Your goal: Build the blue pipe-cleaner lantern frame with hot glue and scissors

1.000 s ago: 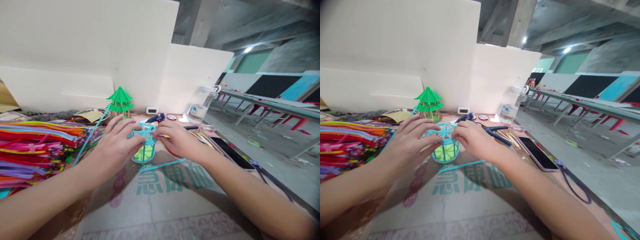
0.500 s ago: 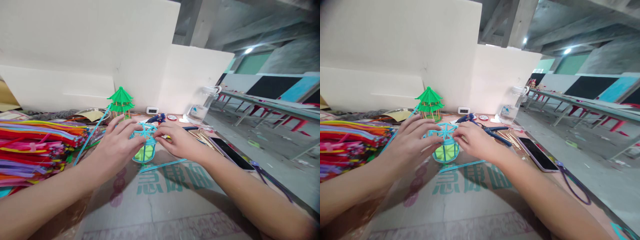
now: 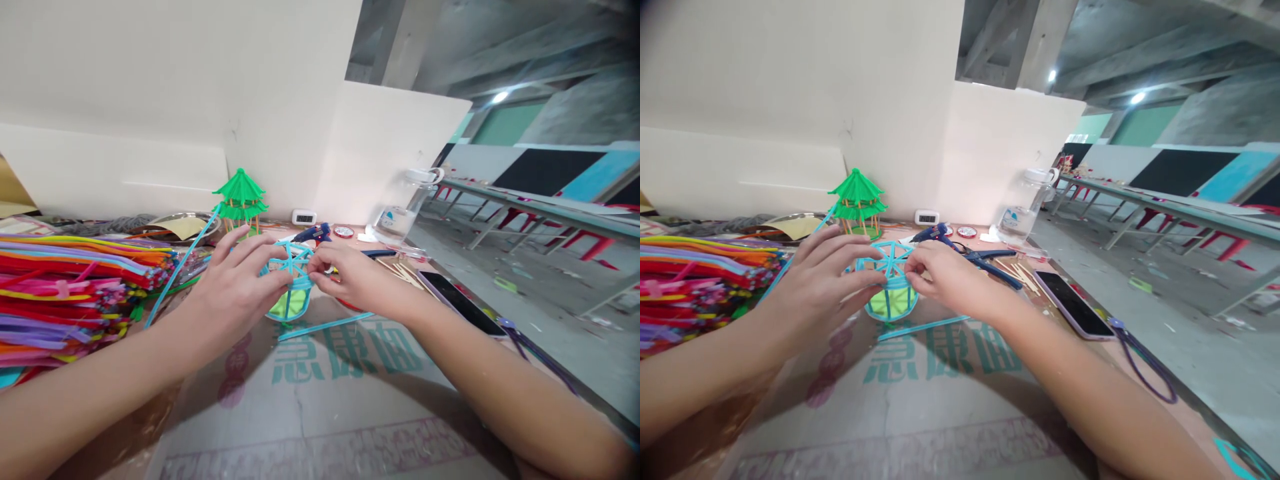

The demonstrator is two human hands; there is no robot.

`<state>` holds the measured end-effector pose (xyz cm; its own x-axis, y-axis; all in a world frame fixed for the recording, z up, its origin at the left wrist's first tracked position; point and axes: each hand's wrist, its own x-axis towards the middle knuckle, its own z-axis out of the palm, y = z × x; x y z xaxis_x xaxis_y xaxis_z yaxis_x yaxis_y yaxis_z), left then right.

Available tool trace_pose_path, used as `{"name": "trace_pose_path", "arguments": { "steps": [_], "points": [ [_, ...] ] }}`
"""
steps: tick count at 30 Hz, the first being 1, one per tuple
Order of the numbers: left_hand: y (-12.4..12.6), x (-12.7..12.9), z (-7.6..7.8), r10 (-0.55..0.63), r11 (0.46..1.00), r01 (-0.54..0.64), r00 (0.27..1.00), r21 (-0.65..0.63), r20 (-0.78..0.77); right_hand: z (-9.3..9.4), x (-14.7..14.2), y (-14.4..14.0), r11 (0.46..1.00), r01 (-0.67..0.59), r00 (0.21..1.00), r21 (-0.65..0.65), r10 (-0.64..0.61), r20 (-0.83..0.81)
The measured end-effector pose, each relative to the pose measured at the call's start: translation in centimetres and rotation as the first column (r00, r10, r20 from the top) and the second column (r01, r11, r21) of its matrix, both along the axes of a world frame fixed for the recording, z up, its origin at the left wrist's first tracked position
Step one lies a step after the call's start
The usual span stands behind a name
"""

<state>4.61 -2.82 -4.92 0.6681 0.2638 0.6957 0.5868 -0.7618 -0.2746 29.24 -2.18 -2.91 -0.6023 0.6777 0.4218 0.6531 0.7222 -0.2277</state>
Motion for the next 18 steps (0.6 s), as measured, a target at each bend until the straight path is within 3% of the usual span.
{"name": "trace_pose_path", "arguments": {
  "steps": [7, 18],
  "points": [
    [0.8, -0.2, -0.1, 0.011, 1.0, -0.011, 1.0, -0.01, 0.014, -0.9, -0.7, -0.5, 0.93, 0.031, 0.999, 0.366, -0.044, 0.027],
    [-1.1, 0.5, 0.0, -0.084, 0.968, 0.122, 0.981, -0.219, 0.174, 0.3, -1.7, -3.0, 0.851, 0.009, 1.0, 0.525, -0.017, 0.011]
  ]
}}
